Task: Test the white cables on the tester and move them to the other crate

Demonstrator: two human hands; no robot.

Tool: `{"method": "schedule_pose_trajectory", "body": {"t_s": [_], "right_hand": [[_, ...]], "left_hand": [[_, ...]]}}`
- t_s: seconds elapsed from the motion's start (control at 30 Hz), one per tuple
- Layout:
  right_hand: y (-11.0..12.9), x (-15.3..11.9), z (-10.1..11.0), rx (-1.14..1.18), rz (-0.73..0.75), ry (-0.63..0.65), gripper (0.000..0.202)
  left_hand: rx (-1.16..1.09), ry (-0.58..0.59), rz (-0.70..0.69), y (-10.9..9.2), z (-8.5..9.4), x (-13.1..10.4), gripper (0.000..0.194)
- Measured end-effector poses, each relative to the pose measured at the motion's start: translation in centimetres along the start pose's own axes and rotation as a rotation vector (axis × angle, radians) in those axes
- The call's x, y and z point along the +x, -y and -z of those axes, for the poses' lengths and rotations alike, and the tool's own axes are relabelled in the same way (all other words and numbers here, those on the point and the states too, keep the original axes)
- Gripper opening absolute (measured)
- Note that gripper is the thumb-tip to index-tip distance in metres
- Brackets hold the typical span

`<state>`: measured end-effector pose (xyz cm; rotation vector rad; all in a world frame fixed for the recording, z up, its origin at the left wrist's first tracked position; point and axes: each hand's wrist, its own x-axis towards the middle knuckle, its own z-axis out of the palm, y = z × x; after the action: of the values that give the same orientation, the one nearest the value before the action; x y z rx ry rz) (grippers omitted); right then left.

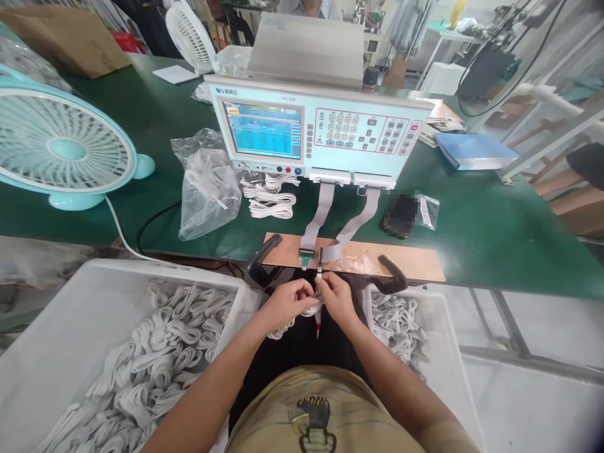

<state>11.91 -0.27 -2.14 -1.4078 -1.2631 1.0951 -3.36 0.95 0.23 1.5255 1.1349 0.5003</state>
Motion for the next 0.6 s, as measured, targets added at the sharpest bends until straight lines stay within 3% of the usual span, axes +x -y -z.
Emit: {"method": "schedule_pose_trajectory", "body": {"t_s": [0.2, 0.33, 0.47, 0.6], "right_hand": [[-0.3, 0.1, -0.3, 0.07, -0.008, -0.028, 0.024], [-0.3, 0.2, -0.3, 0.082, -0.01, -0.022, 0.024], [-0.1, 0.3, -0.3, 0.113, -0.039, -0.015, 0.023], [0.5, 0.4, -0.5, 0.238, -0.163, -0.009, 0.024]], "left_hand": [[0.176, -0.165, -0.012, 0.1, 0.2, -0.1, 0.02], [0.339, -0.199, -0.047, -0.9, 0.3, -0.7, 0.017], [0.401, -0.175, -0.083, -1.7, 0.9, -1.0, 0.014], [0.151, -0.051, -0.03, -1.2, 1.6, -0.4, 0.012]]}}
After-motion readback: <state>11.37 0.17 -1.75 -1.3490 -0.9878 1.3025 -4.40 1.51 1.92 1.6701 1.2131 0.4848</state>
